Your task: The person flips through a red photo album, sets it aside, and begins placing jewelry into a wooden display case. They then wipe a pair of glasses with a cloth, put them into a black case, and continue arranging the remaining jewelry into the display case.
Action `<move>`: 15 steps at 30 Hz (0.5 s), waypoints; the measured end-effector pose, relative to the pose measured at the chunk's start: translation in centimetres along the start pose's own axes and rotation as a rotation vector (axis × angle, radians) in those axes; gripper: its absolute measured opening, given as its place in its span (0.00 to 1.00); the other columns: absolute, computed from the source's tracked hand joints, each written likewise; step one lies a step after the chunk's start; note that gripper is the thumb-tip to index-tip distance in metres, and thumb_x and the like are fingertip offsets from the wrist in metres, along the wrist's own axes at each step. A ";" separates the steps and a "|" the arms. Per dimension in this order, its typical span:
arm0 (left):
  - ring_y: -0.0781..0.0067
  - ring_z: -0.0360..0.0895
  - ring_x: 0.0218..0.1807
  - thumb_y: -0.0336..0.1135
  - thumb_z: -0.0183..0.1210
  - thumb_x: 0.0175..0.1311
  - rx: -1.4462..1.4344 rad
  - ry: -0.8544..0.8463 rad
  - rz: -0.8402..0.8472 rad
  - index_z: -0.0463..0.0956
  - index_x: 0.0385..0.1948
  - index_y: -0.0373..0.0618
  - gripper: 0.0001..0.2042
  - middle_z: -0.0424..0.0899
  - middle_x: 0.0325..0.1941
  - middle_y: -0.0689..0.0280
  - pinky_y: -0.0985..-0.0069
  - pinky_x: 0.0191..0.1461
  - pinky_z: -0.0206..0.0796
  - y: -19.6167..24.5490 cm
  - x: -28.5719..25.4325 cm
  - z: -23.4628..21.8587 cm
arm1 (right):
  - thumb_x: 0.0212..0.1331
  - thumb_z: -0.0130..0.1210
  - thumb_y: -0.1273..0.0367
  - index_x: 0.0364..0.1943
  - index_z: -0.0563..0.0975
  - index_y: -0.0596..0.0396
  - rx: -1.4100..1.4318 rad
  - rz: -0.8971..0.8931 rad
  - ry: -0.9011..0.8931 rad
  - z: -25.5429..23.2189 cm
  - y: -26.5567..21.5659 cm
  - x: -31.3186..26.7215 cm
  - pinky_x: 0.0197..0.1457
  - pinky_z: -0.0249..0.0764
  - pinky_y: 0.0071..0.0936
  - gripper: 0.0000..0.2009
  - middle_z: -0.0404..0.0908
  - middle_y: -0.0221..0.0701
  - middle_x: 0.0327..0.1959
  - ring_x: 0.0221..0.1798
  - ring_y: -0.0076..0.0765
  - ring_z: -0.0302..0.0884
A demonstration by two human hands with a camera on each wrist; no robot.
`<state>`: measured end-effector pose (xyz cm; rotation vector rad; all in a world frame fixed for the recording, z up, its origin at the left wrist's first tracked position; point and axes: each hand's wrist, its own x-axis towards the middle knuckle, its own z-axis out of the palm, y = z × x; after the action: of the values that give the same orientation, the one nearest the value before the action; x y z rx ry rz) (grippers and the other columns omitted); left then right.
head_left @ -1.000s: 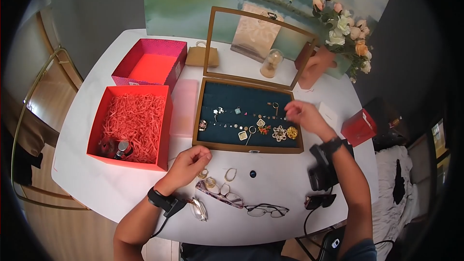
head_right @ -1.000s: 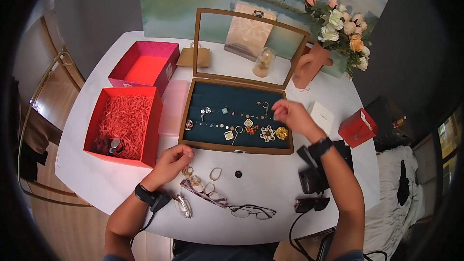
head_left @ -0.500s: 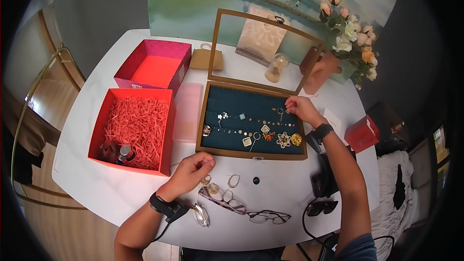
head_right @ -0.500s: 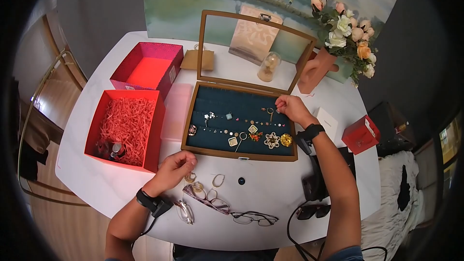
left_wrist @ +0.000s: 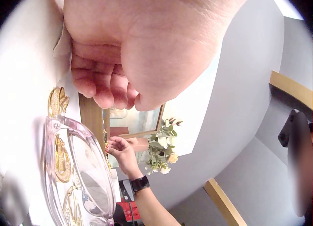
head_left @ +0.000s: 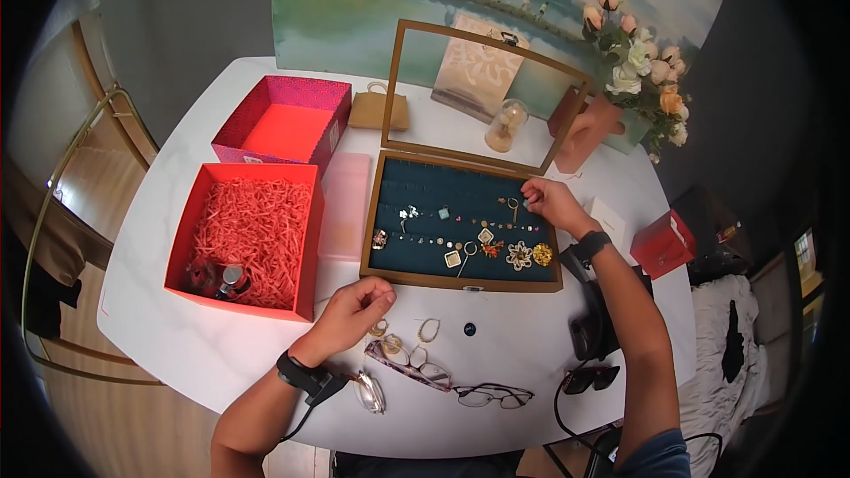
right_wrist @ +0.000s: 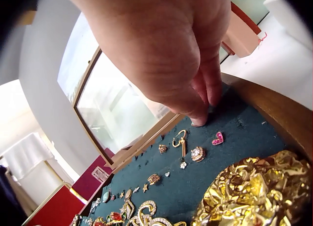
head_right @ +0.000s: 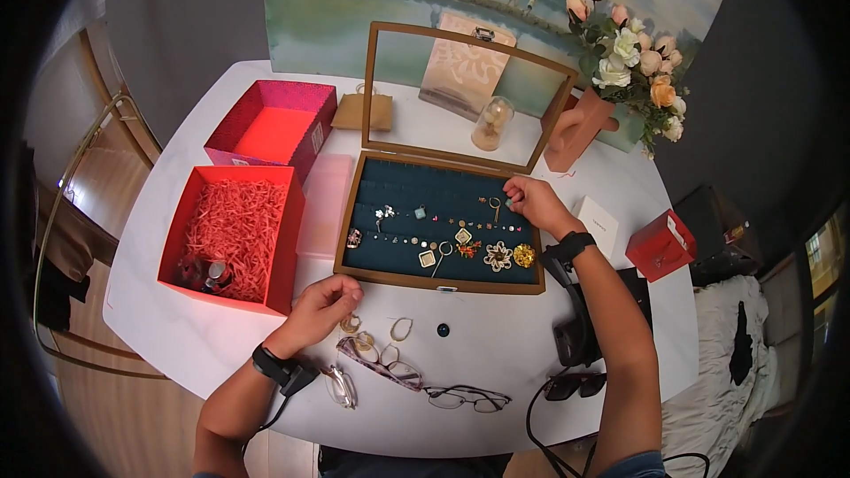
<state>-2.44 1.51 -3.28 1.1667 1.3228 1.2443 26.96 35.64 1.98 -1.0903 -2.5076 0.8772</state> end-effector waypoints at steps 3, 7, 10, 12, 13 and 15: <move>0.90 0.65 0.29 0.34 0.56 0.73 -0.015 -0.004 -0.007 0.77 0.38 0.40 0.07 0.74 0.28 0.77 0.85 0.32 0.61 0.0 0.0 0.0 | 0.51 0.61 0.85 0.42 0.78 0.61 -0.049 0.003 0.006 -0.1 -0.1 -0.1 0.49 0.76 0.21 0.13 0.78 0.25 0.33 0.40 0.21 0.75; 0.90 0.65 0.29 0.34 0.56 0.73 -0.018 -0.005 -0.015 0.76 0.38 0.39 0.08 0.74 0.28 0.77 0.85 0.32 0.61 0.0 0.0 -0.1 | 0.50 0.64 0.84 0.41 0.78 0.61 -0.131 -0.009 -0.016 -0.1 0.1 0.0 0.47 0.76 0.22 0.13 0.78 0.26 0.31 0.38 0.22 0.75; 0.90 0.65 0.29 0.34 0.56 0.73 -0.017 -0.004 -0.002 0.76 0.39 0.39 0.08 0.73 0.28 0.77 0.85 0.31 0.61 -0.1 0.1 0.0 | 0.50 0.65 0.82 0.41 0.78 0.61 -0.146 0.001 -0.025 -0.1 -0.1 0.0 0.45 0.75 0.24 0.13 0.79 0.28 0.30 0.36 0.25 0.76; 0.90 0.65 0.29 0.34 0.56 0.73 -0.016 0.000 0.004 0.76 0.39 0.39 0.08 0.73 0.28 0.77 0.85 0.31 0.61 -0.2 0.1 0.0 | 0.50 0.65 0.81 0.41 0.78 0.61 -0.139 0.006 -0.032 -0.1 -0.2 0.1 0.43 0.75 0.26 0.13 0.79 0.30 0.30 0.36 0.28 0.77; 0.90 0.65 0.28 0.34 0.56 0.73 -0.016 -0.003 0.008 0.76 0.39 0.39 0.08 0.73 0.27 0.78 0.86 0.31 0.61 -0.4 0.2 0.0 | 0.50 0.65 0.81 0.41 0.78 0.61 -0.138 0.009 -0.031 -0.1 -0.3 0.1 0.43 0.75 0.27 0.14 0.79 0.30 0.30 0.36 0.28 0.77; 0.90 0.65 0.28 0.35 0.56 0.73 -0.016 -0.005 0.014 0.77 0.39 0.39 0.08 0.73 0.27 0.78 0.86 0.31 0.60 -0.3 0.1 0.0 | 0.50 0.66 0.81 0.41 0.78 0.61 -0.140 0.011 -0.029 -0.1 -0.3 0.0 0.43 0.75 0.27 0.14 0.79 0.30 0.30 0.36 0.28 0.77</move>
<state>-2.49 1.64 -3.56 1.1688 1.3005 1.2593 26.80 35.54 2.30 -1.1421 -2.6228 0.7350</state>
